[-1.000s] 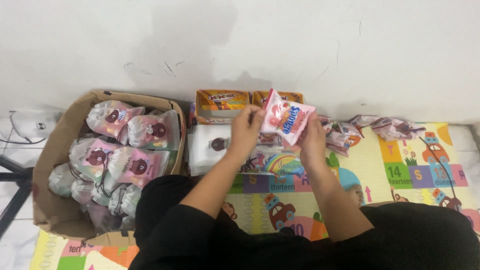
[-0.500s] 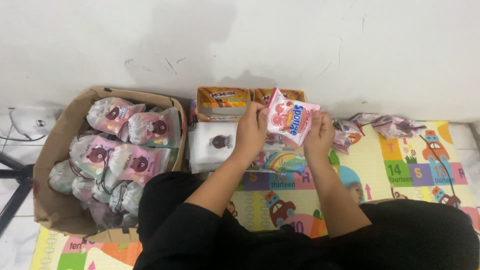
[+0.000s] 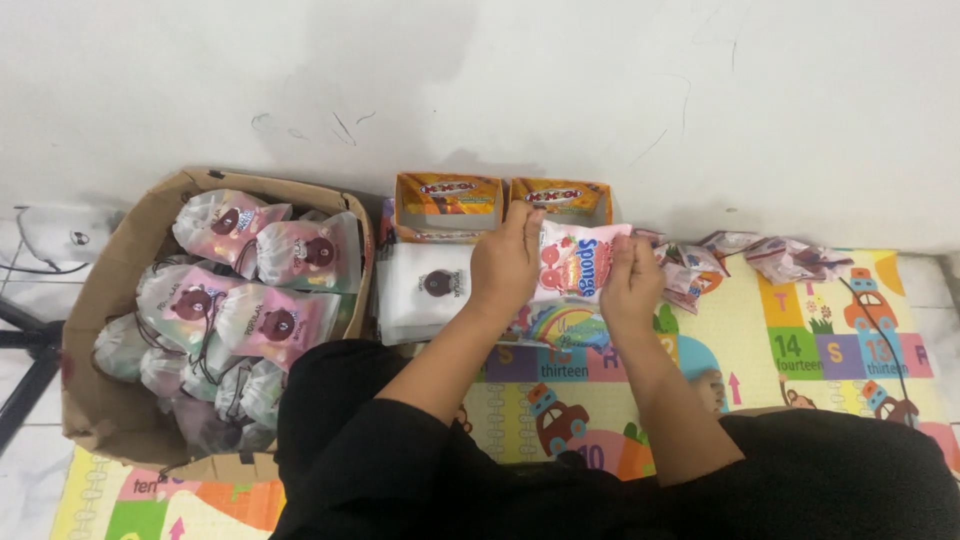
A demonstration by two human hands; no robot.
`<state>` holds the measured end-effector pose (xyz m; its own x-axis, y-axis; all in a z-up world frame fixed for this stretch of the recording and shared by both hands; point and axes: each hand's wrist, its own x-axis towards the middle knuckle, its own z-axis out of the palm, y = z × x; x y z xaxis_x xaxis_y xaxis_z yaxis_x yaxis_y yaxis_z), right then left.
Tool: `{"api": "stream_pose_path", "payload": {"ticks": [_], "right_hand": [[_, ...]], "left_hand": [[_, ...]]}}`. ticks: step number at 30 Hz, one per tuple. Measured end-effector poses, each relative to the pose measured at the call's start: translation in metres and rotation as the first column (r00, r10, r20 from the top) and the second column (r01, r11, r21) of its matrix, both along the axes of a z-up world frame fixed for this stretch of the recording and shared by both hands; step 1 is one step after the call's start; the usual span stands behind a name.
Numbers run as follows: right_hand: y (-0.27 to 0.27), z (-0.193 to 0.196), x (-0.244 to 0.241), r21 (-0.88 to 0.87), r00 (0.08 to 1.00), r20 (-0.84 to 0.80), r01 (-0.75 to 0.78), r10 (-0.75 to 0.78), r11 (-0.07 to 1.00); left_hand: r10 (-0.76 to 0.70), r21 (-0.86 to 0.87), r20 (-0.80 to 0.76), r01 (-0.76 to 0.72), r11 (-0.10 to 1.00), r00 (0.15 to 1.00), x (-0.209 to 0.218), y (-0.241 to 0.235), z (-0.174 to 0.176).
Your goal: The person sits on a colorful play mat and packs small snack packets into white drawstring bags. They pick up packets from a plastic container and the floor, place them inside the bags, and then put the filled bags into a cardboard box.
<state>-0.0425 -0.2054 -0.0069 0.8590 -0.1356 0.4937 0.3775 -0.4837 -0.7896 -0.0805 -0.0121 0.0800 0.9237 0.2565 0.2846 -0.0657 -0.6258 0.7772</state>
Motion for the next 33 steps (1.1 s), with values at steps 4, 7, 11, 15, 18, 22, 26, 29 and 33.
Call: {"api": "stream_pose_path", "payload": {"ticks": [4, 7, 11, 15, 18, 22, 26, 29, 33], "right_hand": [[-0.003, 0.018, -0.001, -0.058, 1.0, -0.014, 0.023, -0.024, 0.998], [-0.002, 0.034, 0.0, -0.011, 0.993, -0.105, -0.058, 0.056, 0.998], [0.019, 0.07, -0.02, 0.47, 0.845, -0.242, -0.329, 0.477, 0.819], [0.034, 0.052, -0.018, 0.814, 0.699, -0.217, -0.255, 0.681, 0.522], [0.029, 0.021, -0.002, 0.833, 0.75, -0.33, -0.054, 0.573, 0.551], [-0.002, -0.045, 0.034, 0.271, 0.87, -0.409, -0.171, 0.274, 0.947], [-0.017, -0.122, 0.05, -0.183, 0.842, -0.523, -0.262, 0.132, 0.948], [-0.013, -0.17, 0.062, -0.309, 0.842, -0.533, -0.283, 0.082, 0.908], [0.007, -0.144, 0.047, -0.313, 0.935, -0.343, -0.21, 0.096, 0.926]], "left_hand": [[-0.015, -0.149, -0.06, 0.005, 0.989, 0.998, 0.003, 0.0, 0.005], [0.0, -0.186, -0.062, -0.012, 0.982, 0.998, 0.005, -0.004, 0.0], [0.118, -0.35, -0.072, -0.135, 0.927, 0.99, 0.008, 0.0, -0.012], [0.252, -0.368, 0.063, -0.212, 0.905, 0.966, 0.01, -0.001, -0.021], [0.232, -0.263, -0.03, -0.232, 0.937, 0.972, 0.004, 0.009, 0.003], [0.218, -0.328, -0.137, -0.252, 0.91, 0.966, 0.022, 0.04, -0.003], [0.152, -0.258, -0.222, -0.208, 0.943, 0.963, 0.027, 0.053, -0.007], [0.113, -0.131, -0.307, -0.16, 0.978, 0.945, 0.012, 0.045, 0.021], [0.191, 0.203, -0.384, -0.12, 0.972, 0.903, 0.027, 0.064, -0.018]]}}
